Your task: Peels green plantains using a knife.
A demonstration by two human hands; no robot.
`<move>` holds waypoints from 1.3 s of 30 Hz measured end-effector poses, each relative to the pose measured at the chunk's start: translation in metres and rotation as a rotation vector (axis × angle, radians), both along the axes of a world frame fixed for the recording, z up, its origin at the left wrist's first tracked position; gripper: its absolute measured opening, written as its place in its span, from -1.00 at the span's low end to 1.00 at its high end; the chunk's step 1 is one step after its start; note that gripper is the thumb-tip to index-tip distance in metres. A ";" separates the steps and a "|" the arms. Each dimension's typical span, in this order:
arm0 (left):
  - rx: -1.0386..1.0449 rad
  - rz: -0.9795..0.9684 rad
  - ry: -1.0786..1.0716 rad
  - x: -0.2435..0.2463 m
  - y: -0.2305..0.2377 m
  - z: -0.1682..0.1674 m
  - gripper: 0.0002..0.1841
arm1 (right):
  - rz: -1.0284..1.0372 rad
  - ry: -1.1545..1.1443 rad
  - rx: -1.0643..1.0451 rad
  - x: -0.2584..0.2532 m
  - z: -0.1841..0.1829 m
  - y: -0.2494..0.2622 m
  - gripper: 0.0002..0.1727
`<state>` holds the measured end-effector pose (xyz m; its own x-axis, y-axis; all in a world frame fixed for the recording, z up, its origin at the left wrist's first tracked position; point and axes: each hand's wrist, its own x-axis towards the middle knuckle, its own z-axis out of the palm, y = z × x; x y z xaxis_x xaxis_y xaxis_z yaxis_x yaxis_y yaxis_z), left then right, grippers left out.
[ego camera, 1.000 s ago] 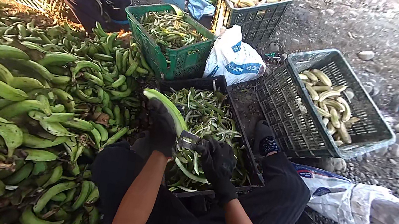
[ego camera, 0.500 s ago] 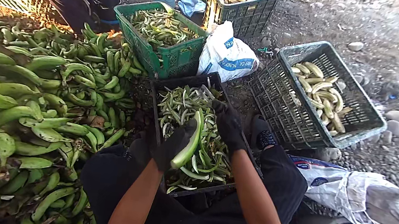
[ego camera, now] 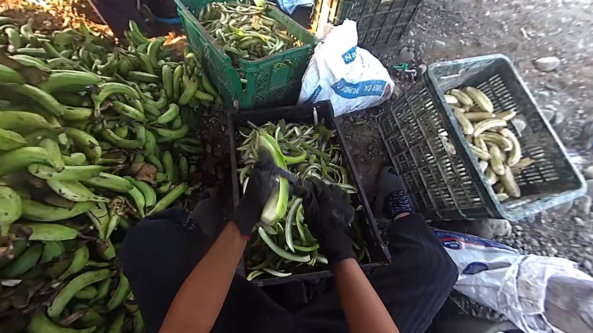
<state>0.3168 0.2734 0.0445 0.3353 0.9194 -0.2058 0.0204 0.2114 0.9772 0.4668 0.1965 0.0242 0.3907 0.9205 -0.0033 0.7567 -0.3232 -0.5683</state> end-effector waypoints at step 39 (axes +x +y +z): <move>-0.020 0.063 0.040 0.001 0.004 -0.002 -0.32 | 0.046 0.038 -0.023 0.028 0.012 0.042 -0.20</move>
<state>0.3182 0.2776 0.0421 0.2681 0.9340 -0.2361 0.0453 0.2326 0.9715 0.4949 0.2381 0.0361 0.3472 0.9370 -0.0384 0.7490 -0.3018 -0.5899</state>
